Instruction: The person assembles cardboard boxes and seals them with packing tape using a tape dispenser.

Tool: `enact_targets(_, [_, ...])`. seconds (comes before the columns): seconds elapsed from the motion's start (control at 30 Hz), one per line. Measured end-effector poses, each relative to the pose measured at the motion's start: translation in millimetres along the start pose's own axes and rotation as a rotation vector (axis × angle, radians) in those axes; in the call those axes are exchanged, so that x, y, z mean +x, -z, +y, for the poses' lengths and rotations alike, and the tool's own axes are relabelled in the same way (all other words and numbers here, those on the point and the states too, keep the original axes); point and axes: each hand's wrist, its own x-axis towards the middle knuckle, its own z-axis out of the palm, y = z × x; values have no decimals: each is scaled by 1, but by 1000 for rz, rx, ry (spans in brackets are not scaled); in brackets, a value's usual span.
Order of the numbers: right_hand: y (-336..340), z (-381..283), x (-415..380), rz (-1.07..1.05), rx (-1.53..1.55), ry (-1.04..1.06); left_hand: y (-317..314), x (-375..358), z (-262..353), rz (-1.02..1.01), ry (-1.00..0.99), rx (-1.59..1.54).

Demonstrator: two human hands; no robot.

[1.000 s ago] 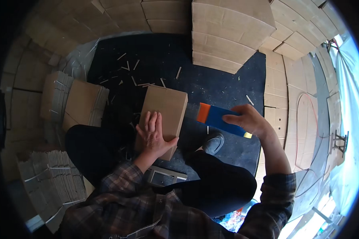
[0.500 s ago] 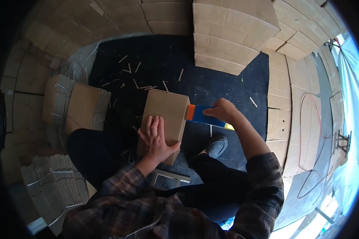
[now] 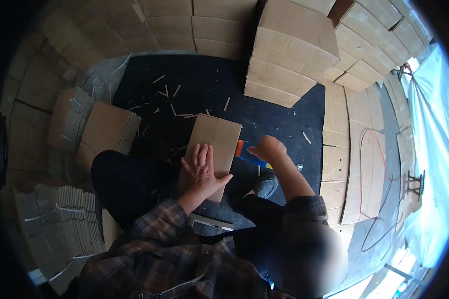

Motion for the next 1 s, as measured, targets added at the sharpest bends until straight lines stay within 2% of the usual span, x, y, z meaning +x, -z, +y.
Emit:
enact_targets(0.03, [9,4,-14,7,-11,1,-1,0,-2,27,-12,-25])
enact_targets(0.1, [35,7,-55,-18,165,-86,-10,3,-12,61,-14,-56])
enact_targets(0.2, [50,27,-100,15,454,46,9,4,-17,128,22,-140])
enact_targets(0.23, [51,32,-115,17,447,40,13,6,-21,203,-24,-396])
enact_targets(0.27, [49,37,-127,47,579,112,23,6,-22,275,-65,-648])
enact_targets(0.3, [47,38,-138,73,711,190,32,3,-17,170,-18,-849])
enact_targets(0.33, [48,33,-148,68,705,193,48,-2,-10,173,-10,-851])
enact_targets(0.4, [47,23,-168,7,891,244,75,-13,1,-286,386,-1477])
enact_targets(0.43, [39,21,-169,-1,917,263,83,-18,3,-280,390,-1480])
enact_targets(0.5, [28,15,-168,2,880,256,91,-29,5,-497,321,-1620])
enact_targets(0.63, [19,12,-163,-29,910,286,79,-34,0,-459,385,-1696])
enact_targets(0.7, [18,10,-162,-50,914,302,70,-29,-8,-686,666,-2117])
enact_targets(0.83, [19,3,-161,-54,937,265,66,-28,0,-608,691,-2105])
enact_targets(0.93, [20,-5,-158,-71,869,281,54,-25,-1,-532,632,-1962])
enact_targets(1.0, [20,-14,-158,-94,820,294,54,-26,0,-259,791,-1801])
